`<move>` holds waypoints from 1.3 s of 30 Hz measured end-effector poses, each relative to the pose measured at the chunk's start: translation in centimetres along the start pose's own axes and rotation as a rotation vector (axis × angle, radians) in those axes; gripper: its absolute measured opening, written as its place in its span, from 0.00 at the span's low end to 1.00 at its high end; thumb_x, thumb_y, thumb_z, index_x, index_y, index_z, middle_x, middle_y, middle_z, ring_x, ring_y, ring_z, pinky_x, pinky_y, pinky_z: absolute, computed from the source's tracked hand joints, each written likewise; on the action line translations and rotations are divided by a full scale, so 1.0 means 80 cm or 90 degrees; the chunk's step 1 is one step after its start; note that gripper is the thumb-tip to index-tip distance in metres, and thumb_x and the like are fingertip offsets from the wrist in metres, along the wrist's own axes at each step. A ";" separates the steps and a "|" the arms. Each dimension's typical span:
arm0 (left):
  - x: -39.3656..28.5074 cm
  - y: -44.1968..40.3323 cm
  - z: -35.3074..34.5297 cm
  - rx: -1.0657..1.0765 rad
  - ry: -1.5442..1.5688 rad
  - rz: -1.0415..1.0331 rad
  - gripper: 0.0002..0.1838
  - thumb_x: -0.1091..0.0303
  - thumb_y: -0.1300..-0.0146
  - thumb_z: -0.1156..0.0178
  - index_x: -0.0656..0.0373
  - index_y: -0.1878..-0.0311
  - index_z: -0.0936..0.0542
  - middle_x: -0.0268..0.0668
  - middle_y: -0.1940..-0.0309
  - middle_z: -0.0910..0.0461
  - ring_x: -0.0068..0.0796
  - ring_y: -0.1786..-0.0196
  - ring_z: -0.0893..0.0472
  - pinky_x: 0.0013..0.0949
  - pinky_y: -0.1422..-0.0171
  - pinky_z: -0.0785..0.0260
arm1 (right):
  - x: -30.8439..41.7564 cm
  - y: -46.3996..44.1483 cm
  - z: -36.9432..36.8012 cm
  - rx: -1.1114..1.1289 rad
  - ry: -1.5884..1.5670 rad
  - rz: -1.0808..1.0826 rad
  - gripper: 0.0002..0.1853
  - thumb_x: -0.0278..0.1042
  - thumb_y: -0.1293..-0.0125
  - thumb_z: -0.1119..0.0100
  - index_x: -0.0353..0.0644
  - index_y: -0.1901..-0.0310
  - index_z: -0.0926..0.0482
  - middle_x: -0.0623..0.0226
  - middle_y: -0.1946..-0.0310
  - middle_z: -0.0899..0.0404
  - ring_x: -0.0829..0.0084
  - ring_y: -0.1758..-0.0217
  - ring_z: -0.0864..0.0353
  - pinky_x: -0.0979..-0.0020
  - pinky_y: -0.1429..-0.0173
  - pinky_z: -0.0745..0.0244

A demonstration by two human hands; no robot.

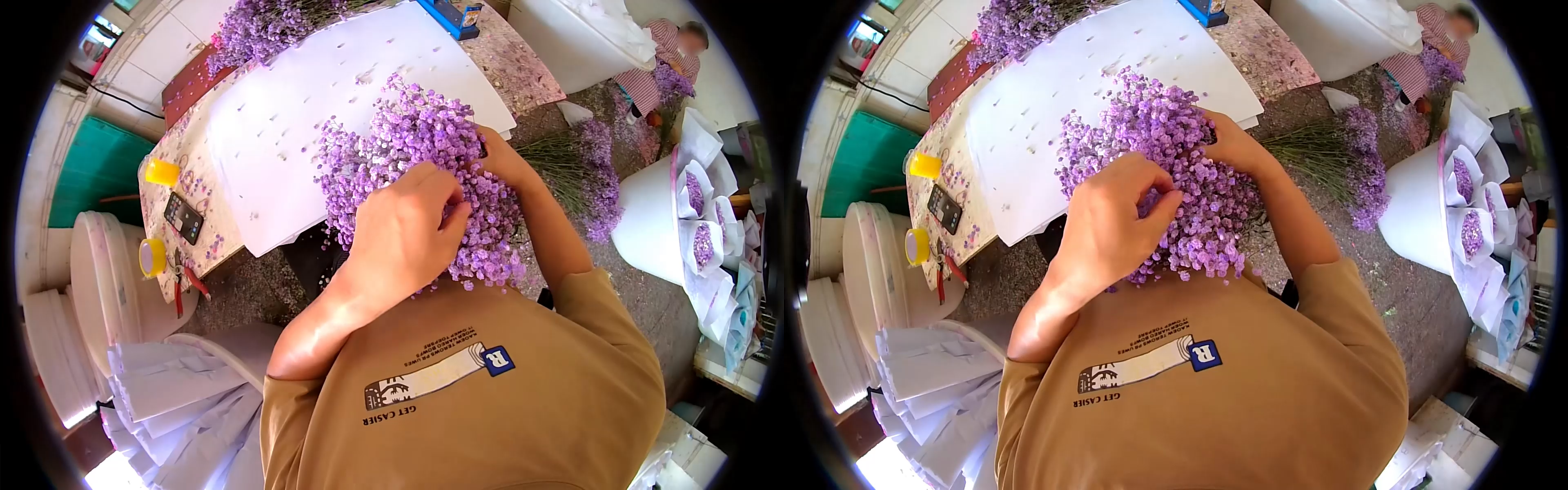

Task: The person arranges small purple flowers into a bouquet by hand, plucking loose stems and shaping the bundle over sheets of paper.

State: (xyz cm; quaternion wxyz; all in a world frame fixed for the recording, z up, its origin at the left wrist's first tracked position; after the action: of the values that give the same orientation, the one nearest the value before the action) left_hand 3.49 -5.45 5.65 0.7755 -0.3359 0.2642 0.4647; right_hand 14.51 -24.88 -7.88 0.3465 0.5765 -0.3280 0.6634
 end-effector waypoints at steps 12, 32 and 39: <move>0.074 0.041 0.047 -0.072 0.895 0.252 0.07 0.71 0.34 0.50 0.61 0.58 0.25 0.31 0.71 0.29 0.14 0.76 0.40 0.23 0.75 0.50 | -0.016 -0.002 0.001 -0.033 0.074 -0.021 0.44 0.45 0.46 0.24 0.31 0.31 0.30 0.60 0.36 0.21 0.69 0.32 0.26 0.65 0.24 0.38; 0.052 0.035 0.023 -0.055 0.003 0.049 0.04 0.76 0.40 0.35 0.60 0.62 0.17 0.42 0.68 0.20 0.45 0.68 0.19 0.40 0.64 0.26 | 0.007 0.003 -0.008 -0.015 -0.020 -0.059 0.40 0.32 0.48 0.26 0.31 0.32 0.29 0.62 0.38 0.20 0.73 0.36 0.23 0.67 0.26 0.33; 0.071 0.045 0.029 -0.050 0.465 0.258 0.04 0.74 0.32 0.40 0.64 0.57 0.21 0.30 0.72 0.27 0.17 0.75 0.33 0.22 0.72 0.42 | -0.003 0.003 -0.002 -0.017 0.043 -0.055 0.41 0.35 0.46 0.25 0.31 0.31 0.29 0.61 0.37 0.20 0.72 0.34 0.24 0.66 0.25 0.35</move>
State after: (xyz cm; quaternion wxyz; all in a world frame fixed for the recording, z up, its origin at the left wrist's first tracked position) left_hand 2.91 0.67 2.03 0.5105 -0.4491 0.5647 0.4678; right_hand 14.23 -24.92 -8.13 0.3939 0.5625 -0.2997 0.6623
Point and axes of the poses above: each hand's wrist, its own y-axis away from the middle knuckle, its own z-axis out of the back of the hand, x = y × z, the point moved 4 cm from there along -y, towards the middle knuckle
